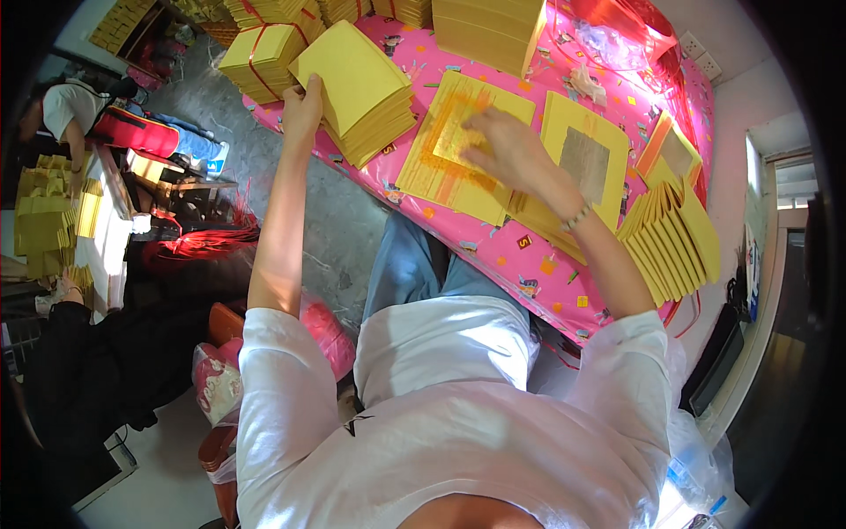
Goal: The person sits on the floor and folds yellow paper sheets one by one, inserting a smaller sheet into a larger one. They stack the folded items and eventually tie a bundle with a red string.
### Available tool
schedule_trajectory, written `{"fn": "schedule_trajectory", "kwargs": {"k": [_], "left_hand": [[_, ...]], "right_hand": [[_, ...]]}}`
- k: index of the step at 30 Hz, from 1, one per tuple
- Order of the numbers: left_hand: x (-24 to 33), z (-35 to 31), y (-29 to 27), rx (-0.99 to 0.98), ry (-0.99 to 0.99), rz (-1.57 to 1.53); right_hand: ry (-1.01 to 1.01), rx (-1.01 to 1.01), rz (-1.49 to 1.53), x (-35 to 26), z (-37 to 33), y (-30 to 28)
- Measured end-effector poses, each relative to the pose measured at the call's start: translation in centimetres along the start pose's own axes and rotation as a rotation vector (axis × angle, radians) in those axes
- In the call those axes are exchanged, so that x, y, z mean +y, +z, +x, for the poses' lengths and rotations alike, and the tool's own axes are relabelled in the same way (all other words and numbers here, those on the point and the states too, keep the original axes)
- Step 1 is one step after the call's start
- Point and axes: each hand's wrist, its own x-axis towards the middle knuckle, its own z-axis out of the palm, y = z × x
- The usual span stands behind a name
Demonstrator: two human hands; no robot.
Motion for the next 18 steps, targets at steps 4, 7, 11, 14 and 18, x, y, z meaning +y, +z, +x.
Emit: {"fn": "schedule_trajectory", "kwargs": {"k": [4, 7, 11, 14, 18], "left_hand": [[0.9, -2.0, -1.2, -0.067, 0.037, -0.183], [-0.6, -4.6, -0.9, 0.230, 0.413, -0.095], [1.0, -13.1, 0.4, 0.085, 0.559, -0.095], [1.2, -16.0, 0.5, -0.297, 0.896, 0.194], [2.1, -18.1, 1.7, -0.591, 1.011, 0.320]], "right_hand": [[-0.133, -0.126, -0.154, -0.6, -5.1, 0.5], [-0.171, -0.073, -0.259, -0.7, -7.3, 2.2], [-0.193, -0.043, -0.203, -0.3, -8.0, 2.6], [-0.202, -0.058, -0.198, -0.4, -7.6, 2.7], [-0.177, -0.079, -0.224, -0.8, -7.2, 2.8]]}}
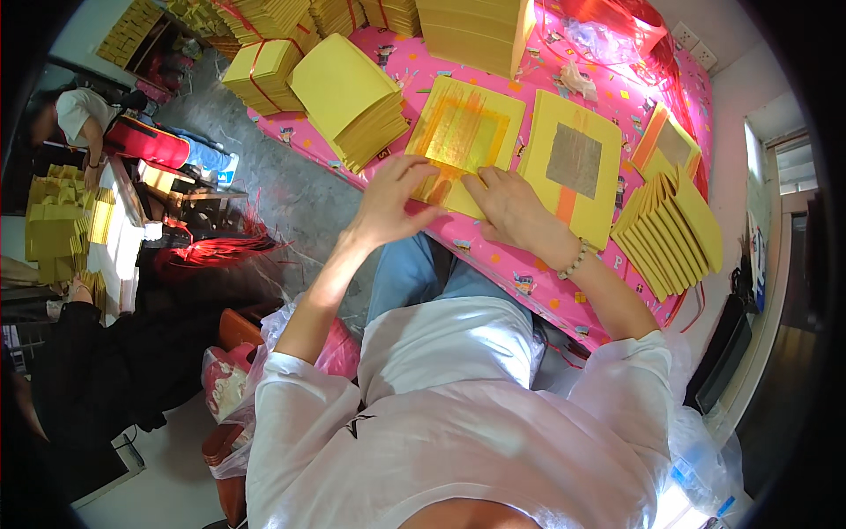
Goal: The person sits on the floor and folds yellow paper sheets one by one, inserting a smaller sheet into a larger one. They stack the folded items and eventually tie a bundle with a red string.
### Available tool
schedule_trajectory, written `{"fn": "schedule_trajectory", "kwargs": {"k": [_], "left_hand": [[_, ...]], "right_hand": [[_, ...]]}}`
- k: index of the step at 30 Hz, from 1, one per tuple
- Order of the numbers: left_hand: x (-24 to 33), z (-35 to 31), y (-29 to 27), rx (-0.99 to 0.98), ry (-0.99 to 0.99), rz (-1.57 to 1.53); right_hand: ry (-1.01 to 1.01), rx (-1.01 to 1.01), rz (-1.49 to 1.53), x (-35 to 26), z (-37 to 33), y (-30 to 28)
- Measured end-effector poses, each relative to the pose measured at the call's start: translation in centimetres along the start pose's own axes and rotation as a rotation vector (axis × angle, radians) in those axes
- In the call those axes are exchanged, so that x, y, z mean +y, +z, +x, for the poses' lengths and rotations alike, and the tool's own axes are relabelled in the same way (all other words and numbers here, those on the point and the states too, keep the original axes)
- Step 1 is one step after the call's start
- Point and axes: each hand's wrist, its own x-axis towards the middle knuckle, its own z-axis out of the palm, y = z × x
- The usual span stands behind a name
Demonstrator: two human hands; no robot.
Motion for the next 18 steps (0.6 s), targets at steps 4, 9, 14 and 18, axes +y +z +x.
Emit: {"fn": "schedule_trajectory", "kwargs": {"k": [4, 9, 14, 18], "left_hand": [[-0.4, 0.6, 0.8, -0.161, -0.004, 0.056], [-0.7, 1.2, 0.6, -0.241, 0.001, 0.091], [-0.6, 1.2, 1.7, -0.142, 0.023, 0.156], [-0.4, 1.4, 1.8, 0.020, -0.158, 0.008]], "right_hand": [[-0.026, 0.073, -0.006, 0.3, 0.1, 0.2], [0.018, 0.051, -0.032, 0.8, 0.7, 0.2], [0.088, 0.019, 0.178, 1.1, 1.4, -2.8], [0.147, 0.417, 0.387, 1.3, 0.8, -3.4]]}}
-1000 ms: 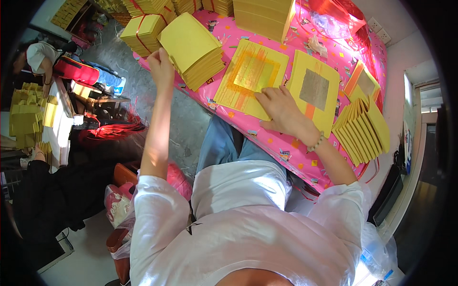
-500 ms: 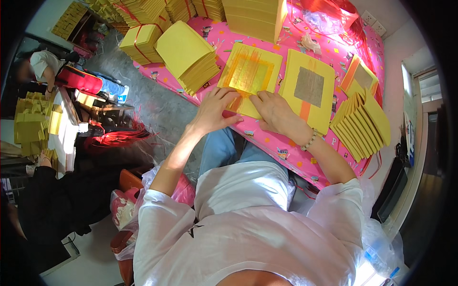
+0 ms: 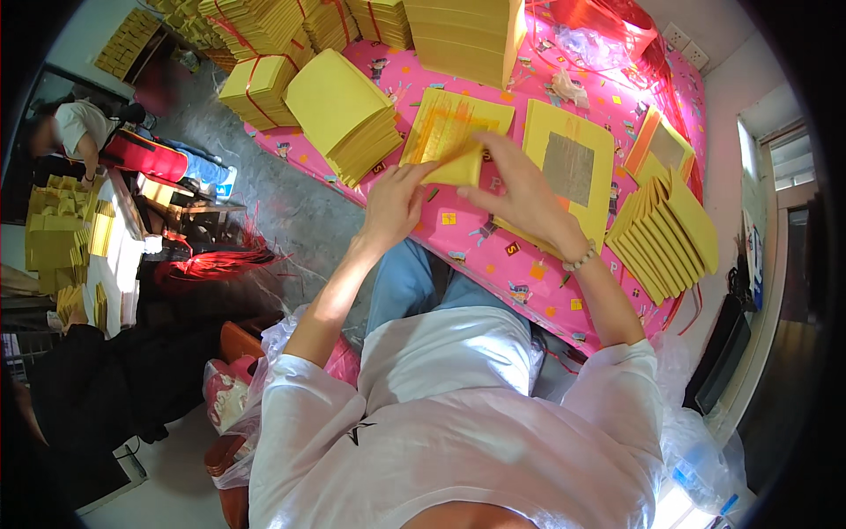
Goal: The person sits on the floor and folds yellow paper sheets one by one, inserting a smaller sheet into a larger one. They stack the folded items and eventually tie a bundle with a red string.
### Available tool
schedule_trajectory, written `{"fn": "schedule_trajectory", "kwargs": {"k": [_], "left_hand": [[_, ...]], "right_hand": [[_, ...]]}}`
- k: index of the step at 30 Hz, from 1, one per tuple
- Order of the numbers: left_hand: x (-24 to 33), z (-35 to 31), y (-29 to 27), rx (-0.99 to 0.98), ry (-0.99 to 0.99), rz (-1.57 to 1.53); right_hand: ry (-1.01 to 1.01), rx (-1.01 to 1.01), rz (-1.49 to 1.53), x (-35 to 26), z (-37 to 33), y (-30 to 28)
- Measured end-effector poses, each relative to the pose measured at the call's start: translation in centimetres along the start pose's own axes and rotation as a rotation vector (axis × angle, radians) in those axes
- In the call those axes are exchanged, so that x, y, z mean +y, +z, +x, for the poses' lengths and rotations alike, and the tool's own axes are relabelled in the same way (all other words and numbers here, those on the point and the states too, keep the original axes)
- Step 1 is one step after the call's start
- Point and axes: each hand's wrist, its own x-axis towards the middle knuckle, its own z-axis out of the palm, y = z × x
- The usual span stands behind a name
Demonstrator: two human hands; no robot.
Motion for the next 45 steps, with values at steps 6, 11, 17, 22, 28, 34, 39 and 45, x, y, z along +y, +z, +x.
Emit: {"fn": "schedule_trajectory", "kwargs": {"k": [6, 11, 17, 22, 28, 34, 39, 45], "left_hand": [[-0.6, -1.4, 1.4, 0.252, -0.296, -0.816], [-0.6, -3.3, 0.7, 0.225, -0.404, -1.138], [-2.0, -4.2, -0.3, 0.135, -0.329, -0.984], [-2.3, -3.9, -0.4, 0.237, -0.349, -0.967], [-0.5, -3.5, -0.4, 0.429, -0.291, -0.908], [-1.2, -3.4, 0.6, 0.502, -0.254, -0.862], [-1.6, -5.0, 2.7, 0.577, -0.350, -0.829], [1.4, -5.6, 2.9, 0.684, -0.307, -0.662]], "right_hand": [[0.475, 0.144, 0.653, 1.7, 0.1, 0.6], [0.567, 0.280, 0.661, 2.2, 1.6, 1.4], [0.557, 0.246, 0.697, 4.8, 5.3, 1.4], [0.409, 0.339, 0.828, 6.2, 5.8, 2.9], [0.459, 0.323, 0.868, 6.4, 5.2, 3.3], [0.475, 0.274, 0.849, 7.8, 5.1, 3.8], [0.500, 0.323, 0.674, 8.5, 4.6, 4.2], [0.687, 0.377, 0.995, -1.4, 2.8, 0.9]]}}
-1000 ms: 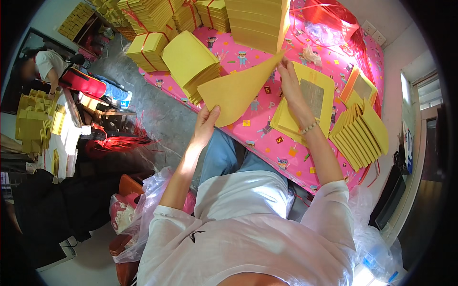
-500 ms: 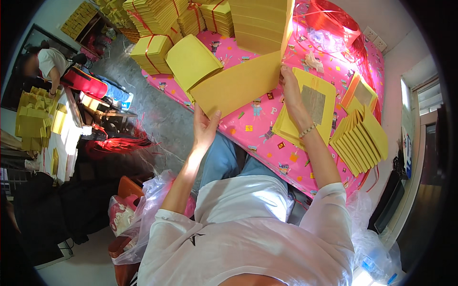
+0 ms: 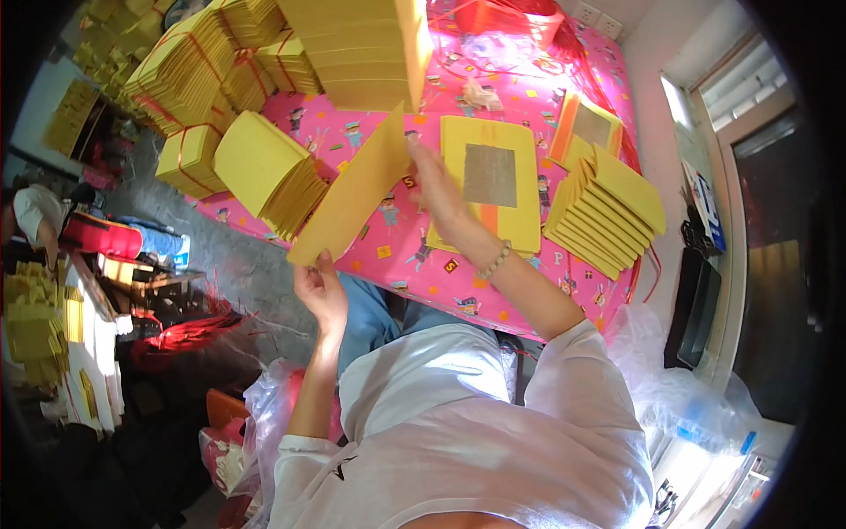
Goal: The person sits on the floor and folds yellow paper sheets one by one, inserting a smaller sheet into a larger one. They stack the folded items and eventually tie a bundle with a red string.
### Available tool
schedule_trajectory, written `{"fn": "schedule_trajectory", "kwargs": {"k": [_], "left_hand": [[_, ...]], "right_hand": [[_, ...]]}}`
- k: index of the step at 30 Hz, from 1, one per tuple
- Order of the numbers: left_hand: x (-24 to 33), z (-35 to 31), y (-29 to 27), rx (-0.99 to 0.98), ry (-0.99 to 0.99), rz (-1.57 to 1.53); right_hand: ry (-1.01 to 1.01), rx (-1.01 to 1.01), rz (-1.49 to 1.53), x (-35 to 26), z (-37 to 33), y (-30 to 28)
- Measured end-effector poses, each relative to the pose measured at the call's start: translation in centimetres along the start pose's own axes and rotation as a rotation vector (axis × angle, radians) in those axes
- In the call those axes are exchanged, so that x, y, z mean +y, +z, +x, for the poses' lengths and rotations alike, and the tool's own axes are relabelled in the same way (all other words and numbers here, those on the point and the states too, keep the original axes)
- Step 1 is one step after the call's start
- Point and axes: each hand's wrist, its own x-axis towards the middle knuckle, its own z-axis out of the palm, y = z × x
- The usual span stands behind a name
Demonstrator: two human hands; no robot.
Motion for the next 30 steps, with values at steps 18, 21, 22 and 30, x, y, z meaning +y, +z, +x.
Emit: {"fn": "schedule_trajectory", "kwargs": {"k": [18, 21, 22, 30], "left_hand": [[4.2, 1.4, 1.1, -0.361, -0.143, 0.068], [5.3, 1.7, 2.2, -0.422, -0.358, -0.262], [5.4, 1.4, 2.2, -0.429, -0.384, -0.297], [4.6, 0.8, 2.1, -0.167, -0.162, 0.093]], "right_hand": [[0.243, -0.367, 0.120, -1.7, -6.5, -3.1], [0.186, -0.408, 0.061, -1.1, -6.4, -2.9], [0.143, -0.394, 0.011, -1.2, -6.6, -2.5], [0.165, -0.519, 0.546, 1.6, -6.7, -2.2]]}}
